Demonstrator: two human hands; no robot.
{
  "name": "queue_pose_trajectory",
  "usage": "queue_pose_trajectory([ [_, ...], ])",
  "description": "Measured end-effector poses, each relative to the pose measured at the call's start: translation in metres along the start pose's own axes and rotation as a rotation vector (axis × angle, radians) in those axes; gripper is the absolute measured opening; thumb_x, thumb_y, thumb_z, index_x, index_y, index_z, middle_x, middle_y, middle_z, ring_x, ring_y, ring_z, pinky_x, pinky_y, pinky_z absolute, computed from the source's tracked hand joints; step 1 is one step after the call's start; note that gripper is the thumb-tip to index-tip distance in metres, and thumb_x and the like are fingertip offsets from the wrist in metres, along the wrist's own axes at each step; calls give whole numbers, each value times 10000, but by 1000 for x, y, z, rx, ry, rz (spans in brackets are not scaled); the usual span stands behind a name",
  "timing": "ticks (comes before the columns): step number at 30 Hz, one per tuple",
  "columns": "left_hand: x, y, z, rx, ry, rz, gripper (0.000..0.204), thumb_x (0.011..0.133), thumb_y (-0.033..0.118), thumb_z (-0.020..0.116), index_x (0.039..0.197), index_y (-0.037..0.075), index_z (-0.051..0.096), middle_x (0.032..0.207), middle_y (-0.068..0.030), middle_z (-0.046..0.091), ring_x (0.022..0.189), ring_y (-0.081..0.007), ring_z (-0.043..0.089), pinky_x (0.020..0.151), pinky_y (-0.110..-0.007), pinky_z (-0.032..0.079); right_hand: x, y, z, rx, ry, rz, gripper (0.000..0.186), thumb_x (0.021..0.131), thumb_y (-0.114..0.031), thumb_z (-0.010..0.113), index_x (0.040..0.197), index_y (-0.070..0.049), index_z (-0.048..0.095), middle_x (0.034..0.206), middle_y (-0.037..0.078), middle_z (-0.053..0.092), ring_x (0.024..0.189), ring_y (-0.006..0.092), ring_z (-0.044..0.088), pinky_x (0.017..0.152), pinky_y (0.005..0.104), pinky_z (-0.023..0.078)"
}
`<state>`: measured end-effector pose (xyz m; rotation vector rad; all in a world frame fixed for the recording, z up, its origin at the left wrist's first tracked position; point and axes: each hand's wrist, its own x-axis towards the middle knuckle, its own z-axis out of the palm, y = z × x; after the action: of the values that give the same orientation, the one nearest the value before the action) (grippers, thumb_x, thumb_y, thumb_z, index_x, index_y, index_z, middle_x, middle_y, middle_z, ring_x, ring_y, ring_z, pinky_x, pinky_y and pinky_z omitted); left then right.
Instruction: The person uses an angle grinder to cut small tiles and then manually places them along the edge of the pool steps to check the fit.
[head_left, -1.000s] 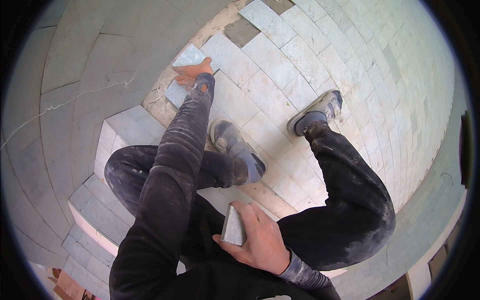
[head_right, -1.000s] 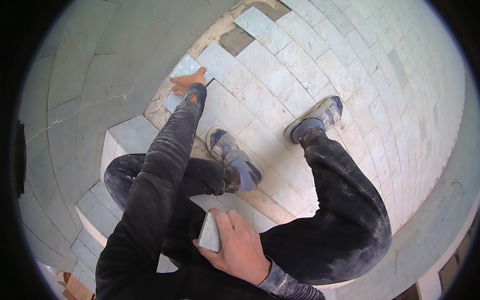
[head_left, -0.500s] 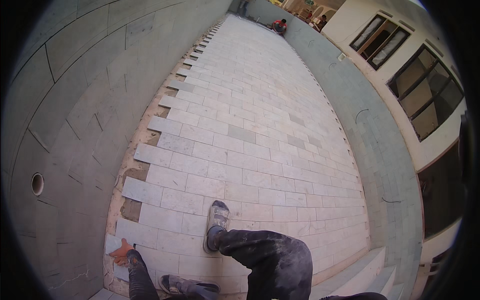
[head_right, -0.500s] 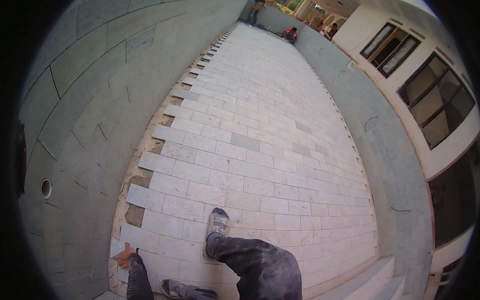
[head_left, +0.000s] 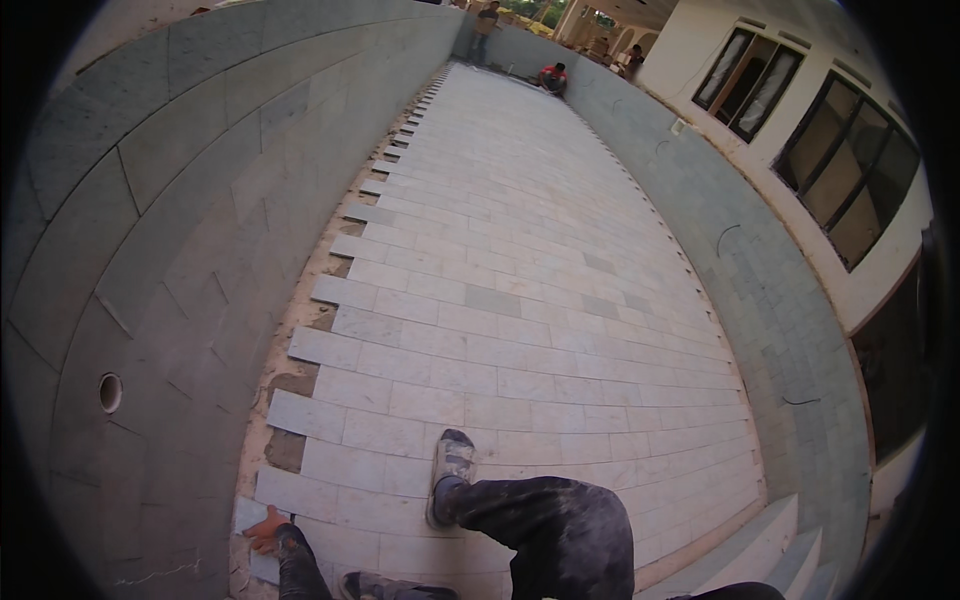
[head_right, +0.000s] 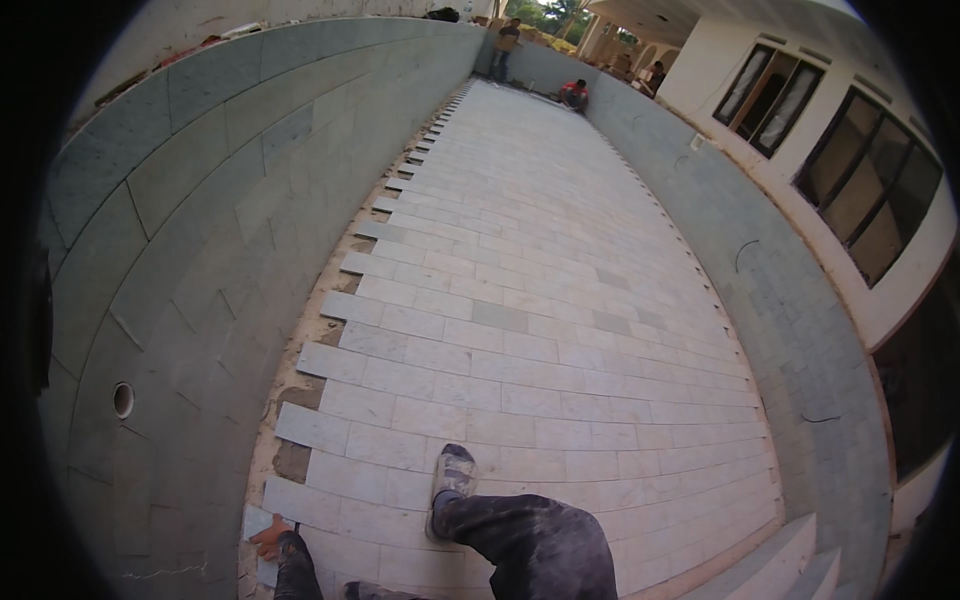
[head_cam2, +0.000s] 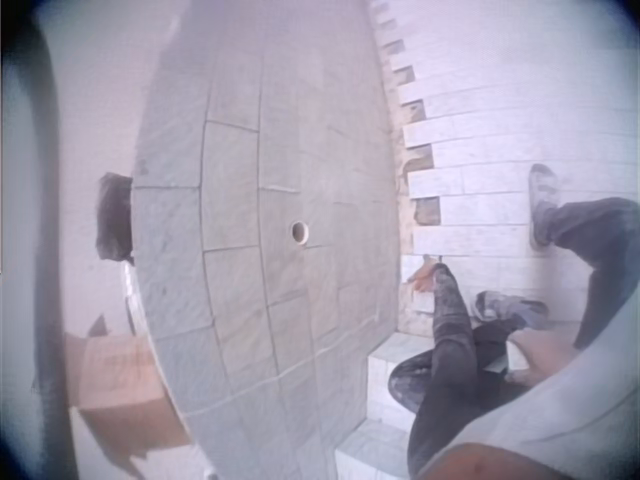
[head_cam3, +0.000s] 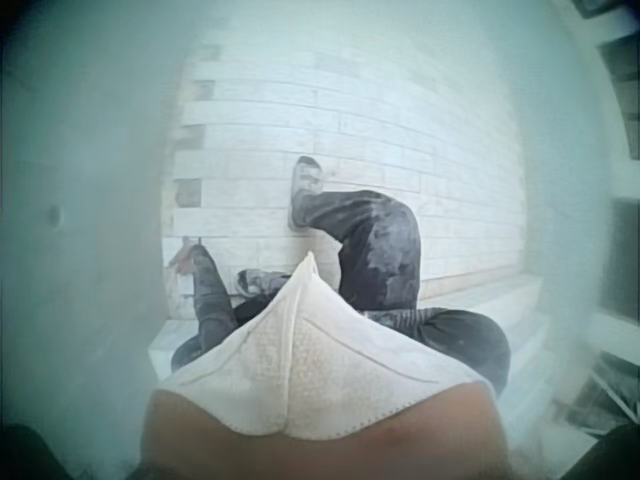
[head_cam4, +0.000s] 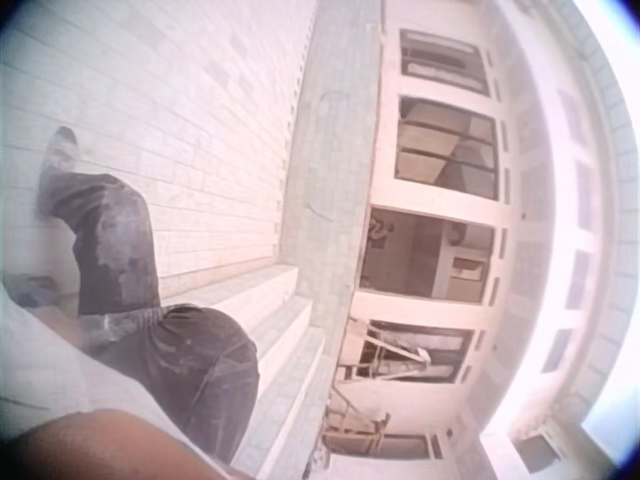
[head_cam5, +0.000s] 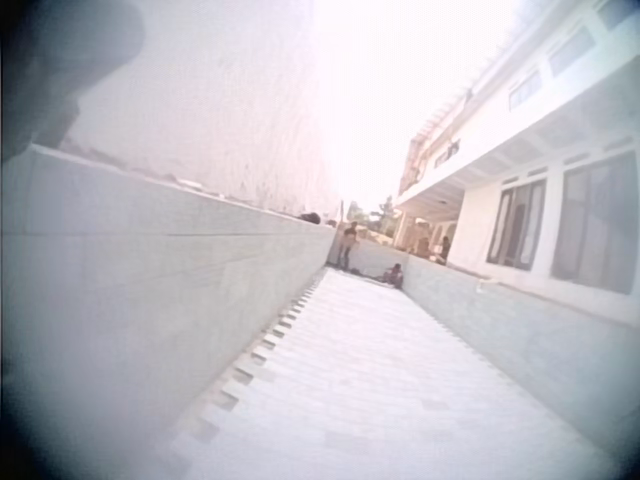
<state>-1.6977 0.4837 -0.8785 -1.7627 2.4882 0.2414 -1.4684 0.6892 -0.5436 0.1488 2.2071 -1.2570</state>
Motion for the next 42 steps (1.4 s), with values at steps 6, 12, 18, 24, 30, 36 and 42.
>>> queue_pose_trajectory([
  [6, -11, -2, -3, -62, -26, -3, 962, 602, 525, 865, 1344, 113, 412, 1175, -220, 474, 1165, -413, 463, 897, -586, 439, -12, 3, 2, -18, 16, 13, 723, 818, -486, 711, 1302, -8, 463, 1114, 236, 578, 968, 424, 606, 839, 470, 493],
  [12, 12, -42, -23, -183, 19, 85, 997, 578, 482, 874, 1364, 81, 408, 1148, -233, 481, 1160, -426, 452, 893, -594, 443, -10, -4, 20, -25, 6, -87, 729, 820, -490, 708, 1306, -6, 461, 1126, 238, 577, 980, 424, 604, 849, 470, 490],
  [18, -104, -105, -26, -142, -156, 561, 1013, 527, 316, 869, 1383, 97, 375, 1158, -195, 483, 1141, -384, 454, 966, -521, 422, -45, -6, 38, -95, 85, -57, 735, 821, -494, 705, 1310, -3, 459, 1138, 240, 575, 992, 424, 602, 859, 470, 487],
  [24, -142, -108, -52, -36, -327, 950, 1059, 503, 295, 892, 1394, 113, 349, 1221, -166, 451, 1193, -352, 418, 1010, -487, 377, -56, -9, 50, -154, 120, -56, 741, 822, -498, 701, 1315, -1, 456, 1150, 242, 573, 1004, 423, 599, 869, 470, 485],
  [30, -144, -107, -42, 71, -370, 1077, 1070, 532, 315, 896, 1420, 124, 332, 1315, -185, 407, 1240, -346, 386, 1054, -464, 331, -58, -6, 54, -164, 147, -35, 747, 824, -502, 698, 1319, 2, 454, 1162, 244, 571, 1016, 423, 597, 880, 469, 482],
  [36, -139, -120, -30, 65, -365, 1084, 1060, 559, 316, 903, 1429, 129, 326, 1342, -197, 398, 1272, -356, 367, 1091, -472, 301, -56, -1, 61, -152, 156, -18, 753, 825, -506, 695, 1323, 4, 452, 1174, 247, 569, 1027, 423, 595, 890, 469, 479],
  [42, -150, -123, -23, -3, -384, 1060, 1001, 613, 317, 877, 1438, 102, 354, 1423, -236, 351, 1327, -383, 326, 1112, -494, 287, -54, 2, 62, -190, 280, -15, 759, 826, -510, 691, 1328, 7, 449, 1186, 249, 567, 1039, 423, 593, 900, 469, 476],
])
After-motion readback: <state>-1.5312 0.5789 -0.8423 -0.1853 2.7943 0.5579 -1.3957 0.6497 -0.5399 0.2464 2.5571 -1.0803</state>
